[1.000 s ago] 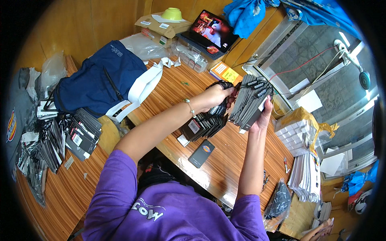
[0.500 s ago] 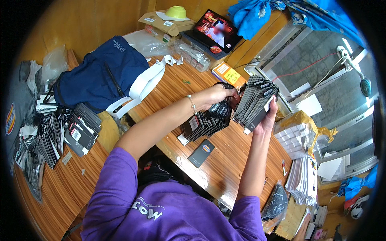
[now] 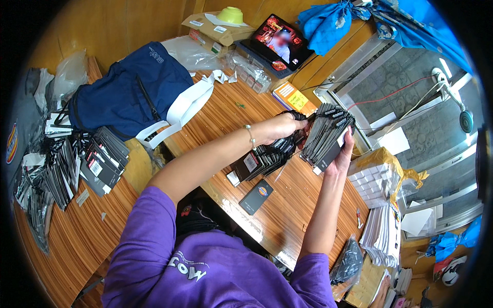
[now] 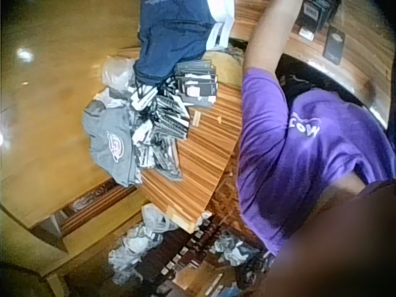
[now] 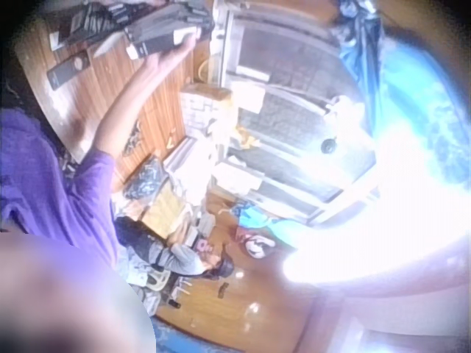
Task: The person gathers a large bundle of black tags with attached strings from a wooden table, aligns them, and ties them together using a small string. The person then moves a phone and other items on the table to clear space.
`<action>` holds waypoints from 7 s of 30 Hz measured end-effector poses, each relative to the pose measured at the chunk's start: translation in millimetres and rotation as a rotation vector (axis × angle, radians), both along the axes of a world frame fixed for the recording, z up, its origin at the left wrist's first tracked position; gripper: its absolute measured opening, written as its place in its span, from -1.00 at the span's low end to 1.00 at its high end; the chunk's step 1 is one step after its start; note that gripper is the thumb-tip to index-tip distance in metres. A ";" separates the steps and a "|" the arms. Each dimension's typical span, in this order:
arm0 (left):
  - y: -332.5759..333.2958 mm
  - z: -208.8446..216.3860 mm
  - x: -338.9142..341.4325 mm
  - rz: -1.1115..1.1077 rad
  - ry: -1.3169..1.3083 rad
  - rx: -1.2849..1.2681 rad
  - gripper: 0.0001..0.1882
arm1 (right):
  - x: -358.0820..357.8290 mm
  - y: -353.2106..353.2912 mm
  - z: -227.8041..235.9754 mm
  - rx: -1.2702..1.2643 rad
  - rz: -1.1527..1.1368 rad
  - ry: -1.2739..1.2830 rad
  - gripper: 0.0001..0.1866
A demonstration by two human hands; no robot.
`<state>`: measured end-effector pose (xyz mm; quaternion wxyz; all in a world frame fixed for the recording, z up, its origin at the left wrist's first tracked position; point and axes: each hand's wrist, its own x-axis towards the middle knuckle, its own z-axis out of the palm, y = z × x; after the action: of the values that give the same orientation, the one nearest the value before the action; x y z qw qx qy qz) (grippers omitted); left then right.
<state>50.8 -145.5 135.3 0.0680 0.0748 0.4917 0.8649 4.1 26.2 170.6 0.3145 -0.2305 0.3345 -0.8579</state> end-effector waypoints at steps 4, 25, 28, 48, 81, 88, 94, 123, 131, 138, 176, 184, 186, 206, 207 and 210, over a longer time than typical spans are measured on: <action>-1.7 3.9 1.2 0.025 0.014 -0.107 -0.80 | -2.2 2.4 2.3 0.025 -0.063 0.005 -0.54; 7.2 0.7 -3.1 -0.003 0.035 -0.140 -0.81 | -2.9 4.8 9.0 0.125 0.107 -0.035 -0.36; 8.0 -4.0 -6.4 -0.051 0.048 -0.097 -0.79 | -6.7 4.6 6.7 0.144 0.136 0.040 -0.35; 11.5 -1.6 -5.8 -0.053 0.134 -0.142 -0.78 | -9.5 4.7 -13.7 -0.155 -0.124 -0.078 -0.53; 3.3 6.2 -2.9 -0.215 0.147 -0.180 -0.73 | -49.9 20.7 -1.8 -0.233 -0.269 -0.002 -0.65; -5.8 1.5 -6.7 -0.172 0.119 -0.034 -0.78 | -56.4 39.4 -7.7 -0.045 -0.315 -0.043 -0.57; -10.4 6.2 -3.4 -0.095 0.075 -0.003 -0.78 | -22.9 48.0 -27.1 0.025 -0.231 -0.015 -0.54; 8.3 0.5 -12.1 0.198 0.161 -0.279 -0.71 | 7.6 21.3 -49.6 -0.137 -0.156 0.287 -0.15; 12.7 7.8 -8.4 0.158 0.115 -0.308 -0.72 | -2.4 32.8 -44.0 0.027 -0.019 0.317 -0.11; 14.6 14.3 -4.6 0.098 0.087 -0.251 -0.72 | -12.4 42.6 -47.9 0.081 -0.049 0.372 -0.12; 13.8 -10.9 4.5 0.086 -0.035 0.490 -0.73 | -52.4 -21.8 128.6 2.164 0.383 2.005 -0.17; 21.2 2.0 14.9 0.085 0.015 0.501 -0.69 | -31.3 -58.6 174.4 2.190 0.272 2.152 -0.19; 19.1 4.0 16.4 0.079 0.052 0.517 -0.73 | -24.2 -69.6 181.3 2.231 0.242 2.105 -0.13; 22.9 13.4 10.4 0.136 0.391 -0.084 -0.68 | -28.9 -89.5 201.7 2.086 0.141 2.009 -0.12; 24.2 14.2 7.9 0.117 0.405 -0.096 -0.66 | -30.0 -87.1 204.0 2.092 0.139 2.013 -0.11; 25.2 24.7 10.0 0.188 0.436 -0.342 -0.66 | -34.2 -75.4 206.9 2.081 0.116 2.016 -0.12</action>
<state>60.8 -120.3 160.0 -0.1081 0.2007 0.6382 0.7354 -30.1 -49.2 377.5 0.0053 -0.4091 0.8594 0.3066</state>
